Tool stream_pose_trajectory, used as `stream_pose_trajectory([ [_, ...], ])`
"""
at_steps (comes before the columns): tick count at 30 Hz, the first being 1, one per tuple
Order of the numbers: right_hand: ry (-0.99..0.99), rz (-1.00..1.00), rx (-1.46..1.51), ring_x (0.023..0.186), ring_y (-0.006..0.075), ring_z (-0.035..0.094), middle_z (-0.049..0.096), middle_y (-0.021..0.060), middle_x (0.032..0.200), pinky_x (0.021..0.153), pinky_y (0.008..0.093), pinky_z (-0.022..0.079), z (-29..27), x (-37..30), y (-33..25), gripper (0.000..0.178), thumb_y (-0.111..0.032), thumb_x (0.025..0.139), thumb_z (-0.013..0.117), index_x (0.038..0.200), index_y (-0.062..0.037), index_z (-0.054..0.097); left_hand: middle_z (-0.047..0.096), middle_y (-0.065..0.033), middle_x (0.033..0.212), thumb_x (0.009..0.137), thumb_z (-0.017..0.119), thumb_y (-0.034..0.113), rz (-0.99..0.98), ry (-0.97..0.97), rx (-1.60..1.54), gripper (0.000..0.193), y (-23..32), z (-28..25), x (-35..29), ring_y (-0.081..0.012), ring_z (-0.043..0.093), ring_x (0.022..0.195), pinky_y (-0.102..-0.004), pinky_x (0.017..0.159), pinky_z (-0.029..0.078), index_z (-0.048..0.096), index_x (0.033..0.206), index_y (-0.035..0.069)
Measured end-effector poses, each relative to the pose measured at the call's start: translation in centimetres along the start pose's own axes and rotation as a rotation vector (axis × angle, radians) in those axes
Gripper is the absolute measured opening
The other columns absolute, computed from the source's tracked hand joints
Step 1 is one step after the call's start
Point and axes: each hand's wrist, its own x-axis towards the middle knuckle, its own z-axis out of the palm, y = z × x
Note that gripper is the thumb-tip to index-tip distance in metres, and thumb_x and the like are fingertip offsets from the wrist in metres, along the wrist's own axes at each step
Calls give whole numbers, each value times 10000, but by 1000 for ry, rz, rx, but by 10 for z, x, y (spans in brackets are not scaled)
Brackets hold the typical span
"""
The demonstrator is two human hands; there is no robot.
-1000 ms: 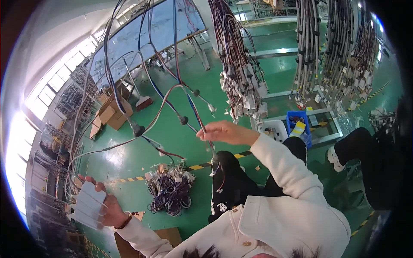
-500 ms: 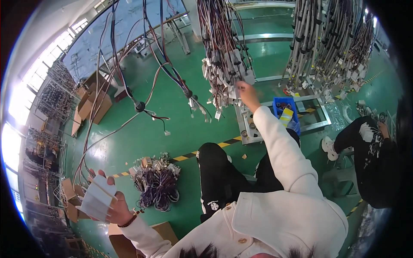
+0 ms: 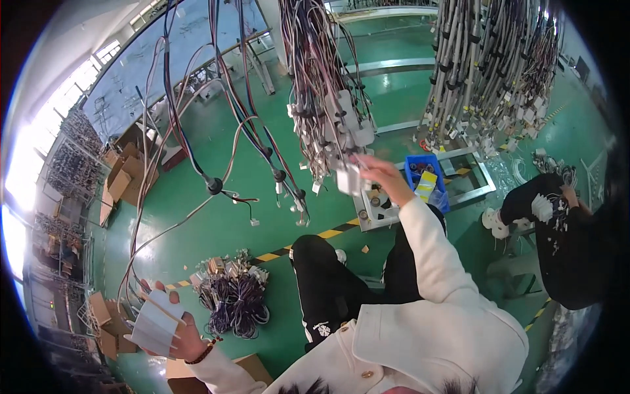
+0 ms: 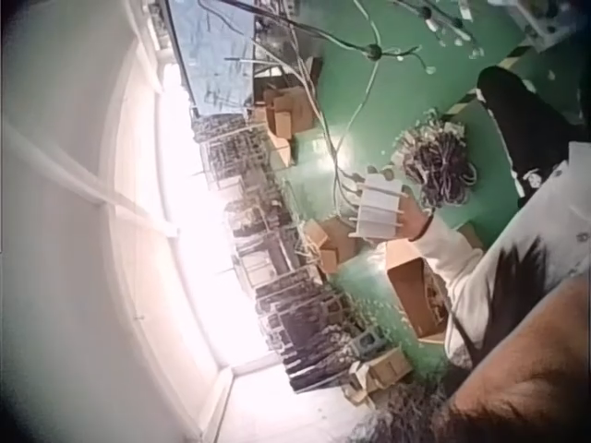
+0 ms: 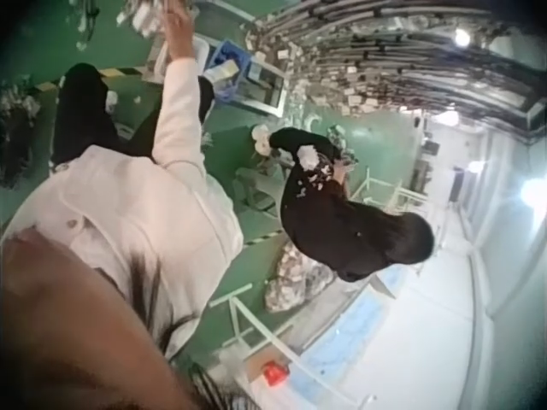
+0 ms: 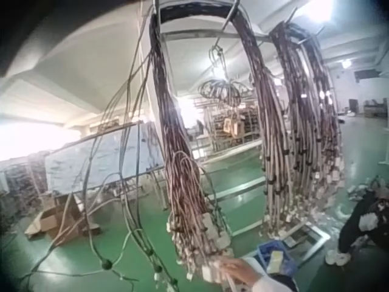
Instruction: Gathering, organizing, and bundling multiple wire harnesses using cable ties.
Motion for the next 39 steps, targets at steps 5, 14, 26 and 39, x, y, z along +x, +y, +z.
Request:
stream_pose_trajectory([
  [5, 168, 55, 34, 895, 126, 586, 642, 82, 1012, 822, 256, 437, -54, -30, -7, 145, -97, 823, 506, 832, -8, 620, 155, -217, 1432, 712, 676, 308, 6, -10, 4, 1006, -5, -3, 2, -385, 346, 1152, -363, 800, 523, 6, 1435, 103],
  [14, -147, 8, -157, 904, 214, 579, 625, 127, 943, 831, 327, 435, -42, -49, -53, 156, -70, 799, 501, 848, 29, 612, 207, -202, 1399, 744, 623, 443, 44, 49, -25, 991, -3, -4, -6, -343, 371, 1084, -408, 749, 545, 2, 1434, 95],
  [26, 468, -859, -752, 861, 136, 589, 604, 82, 1019, 723, 274, 478, 8, 114, -131, 264, -129, 842, 595, 1094, -59, 561, 214, -235, 1411, 779, 509, 558, 216, 218, 9, 900, -2, 12, -5, -371, 403, 1080, -377, 700, 550, 114, 1432, 80],
  [39, 394, -1231, -753, 629, 163, 592, 629, 56, 717, 591, 284, 452, 39, 118, -210, 133, -166, 835, 615, 832, -34, 626, 299, -167, 1389, 787, 501, 551, 69, 98, 297, 896, -10, -24, 0, -331, 372, 1145, -394, 885, 425, 157, 1415, 12],
])
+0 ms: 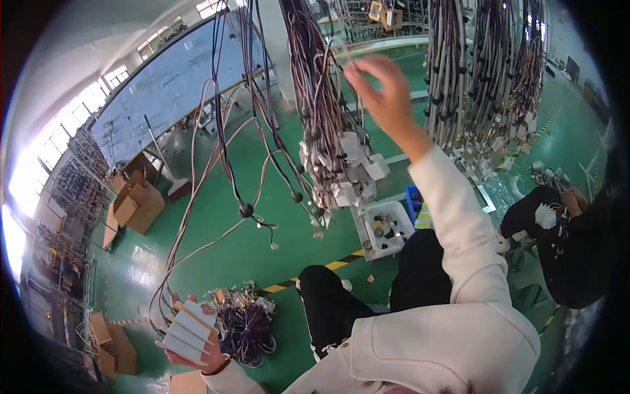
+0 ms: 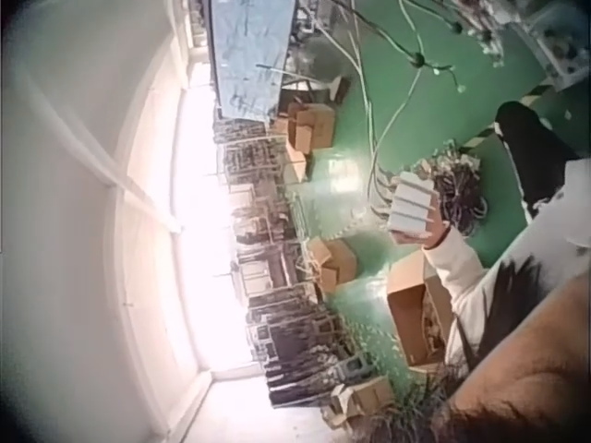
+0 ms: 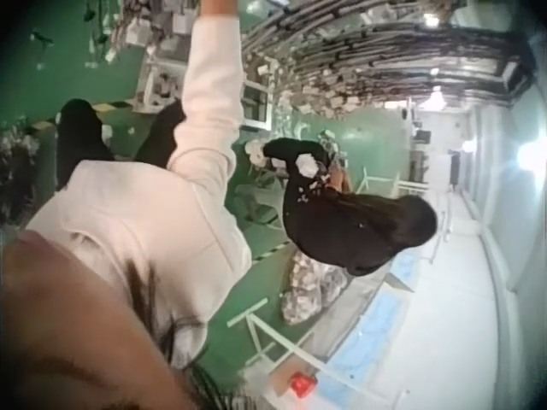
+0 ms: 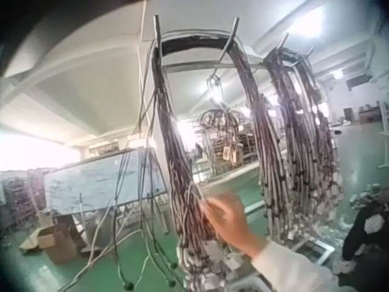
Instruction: Gathering, organizing, and bundling multiple wire harnesses using cable ties.
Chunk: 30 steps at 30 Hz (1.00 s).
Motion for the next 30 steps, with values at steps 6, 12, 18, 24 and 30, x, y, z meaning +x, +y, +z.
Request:
stream_pose_trajectory([
  [6, -704, 954, 653, 660, 80, 531, 575, 11, 728, 644, 234, 434, -125, -119, -48, 178, -173, 937, 489, 926, -20, 580, 332, -155, 1383, 806, 458, 523, -19, -132, -27, 784, -19, 19, 4, -333, 350, 1195, -428, 890, 379, 271, 1371, 12],
  [12, -532, 1354, 928, 880, 188, 592, 594, 69, 848, 819, 314, 453, -169, -221, -100, 218, -203, 933, 473, 804, -42, 542, 395, -144, 1320, 807, 445, 542, 15, -106, 46, 718, -38, 24, -1, -349, 386, 1192, -447, 890, 373, 360, 1318, 46],
  [18, -65, 1589, 1934, 1006, 411, 566, 554, 204, 1102, 831, 561, 457, -142, -246, -147, 497, -424, 875, 505, 1196, -49, 451, 422, -105, 1286, 758, 578, 539, -49, -138, 86, 644, -68, 59, -28, -331, 454, 1152, -454, 824, 456, 462, 1188, 73],
  [24, -139, 1612, 1593, 801, 267, 563, 500, 165, 1188, 667, 416, 501, -133, -242, -193, 619, -410, 888, 469, 1384, -91, 281, 521, -110, 1140, 763, 663, 334, -247, -93, 371, 814, -110, 65, -48, -201, 528, 1062, -329, 914, 433, 242, 1382, 14],
  [30, -639, 715, 392, 1063, 307, 463, 392, 193, 1204, 885, 352, 385, -129, -191, -238, 762, -279, 806, 635, 1391, -9, 227, 382, -143, 1304, 732, 688, 139, -301, -164, 364, 931, -172, 96, -67, -244, 444, 1181, -373, 985, 375, 73, 1427, 50],
])
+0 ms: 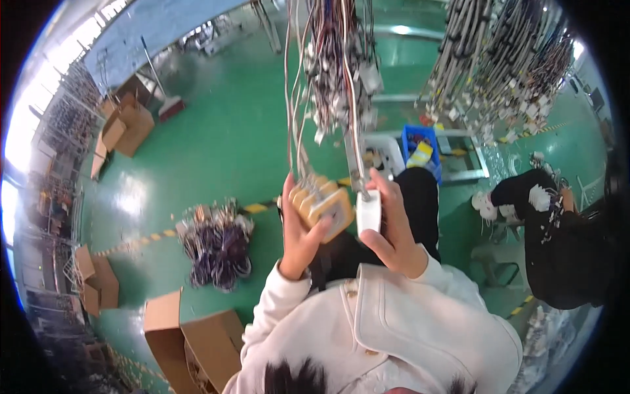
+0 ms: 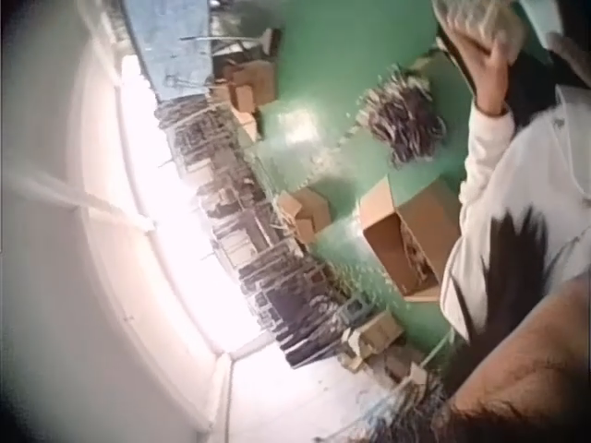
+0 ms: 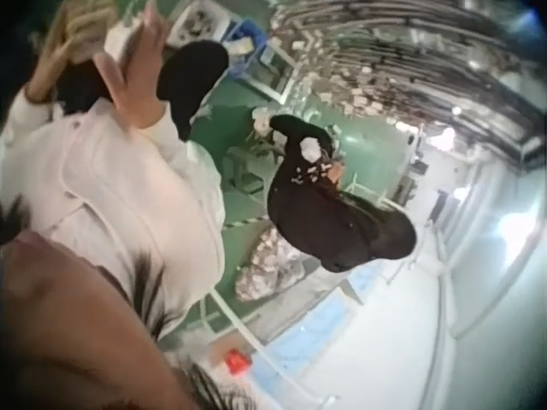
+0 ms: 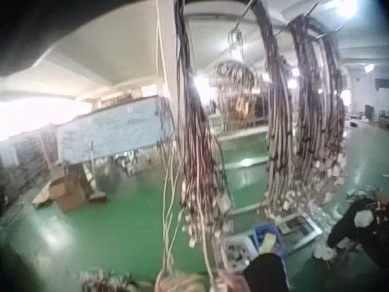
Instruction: Gathering, organizing, and bundling multiple wire harnesses using cable ties.
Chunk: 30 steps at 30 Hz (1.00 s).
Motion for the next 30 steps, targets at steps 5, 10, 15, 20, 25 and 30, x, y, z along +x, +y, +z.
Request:
stream_pose_trajectory([
  [5, 76, 6, -198, 973, 370, 527, 400, 214, 1185, 773, 388, 483, 23, 1, 4, 783, -429, 782, 648, 1342, -2, 306, 345, -159, 1328, 727, 734, 238, 15, 32, -131, 1017, -11, 23, 6, -265, 431, 1192, -368, 990, 369, 19, 1424, 43],
  [10, 179, -116, -405, 929, 342, 539, 436, 203, 1148, 747, 389, 480, 21, 4, 6, 815, -533, 763, 622, 1318, 0, 353, 332, -161, 1335, 701, 763, 382, 14, 12, -142, 1102, -12, 34, 3, -269, 425, 1192, -374, 988, 368, -2, 1421, 49],
  [15, 179, -181, -468, 877, 329, 533, 439, 209, 1143, 707, 393, 466, 20, 5, 15, 801, -551, 773, 593, 1305, 3, 366, 325, -158, 1337, 677, 767, 438, -27, 66, -142, 1133, -9, 44, 0, -270, 429, 1187, -374, 984, 369, 3, 1417, 48],
  [20, 188, -191, -483, 888, 341, 525, 434, 220, 1160, 716, 411, 448, 22, 2, 26, 793, -581, 793, 529, 1316, -13, 347, 314, -158, 1330, 655, 738, 544, 17, 18, -13, 1185, -19, 39, 5, -270, 413, 1201, -377, 999, 347, -22, 1409, 37],
  [25, 34, -83, -547, 922, 371, 518, 422, 231, 1198, 782, 443, 431, 21, 8, 27, 840, -623, 790, 478, 1358, -32, 292, 278, -173, 1365, 584, 779, 557, -162, -53, -171, 1309, -22, 32, 17, -284, 378, 1236, -388, 1028, 314, -116, 1412, 79],
  [30, -27, -68, -332, 1103, 424, 447, 347, 259, 1319, 934, 448, 365, 9, 14, 19, 805, -487, 834, 532, 1381, 18, 225, 271, -170, 1339, 532, 824, 523, -59, -77, -7, 1332, -16, 23, 30, -284, 413, 1201, -384, 1010, 337, -67, 1419, 83],
])
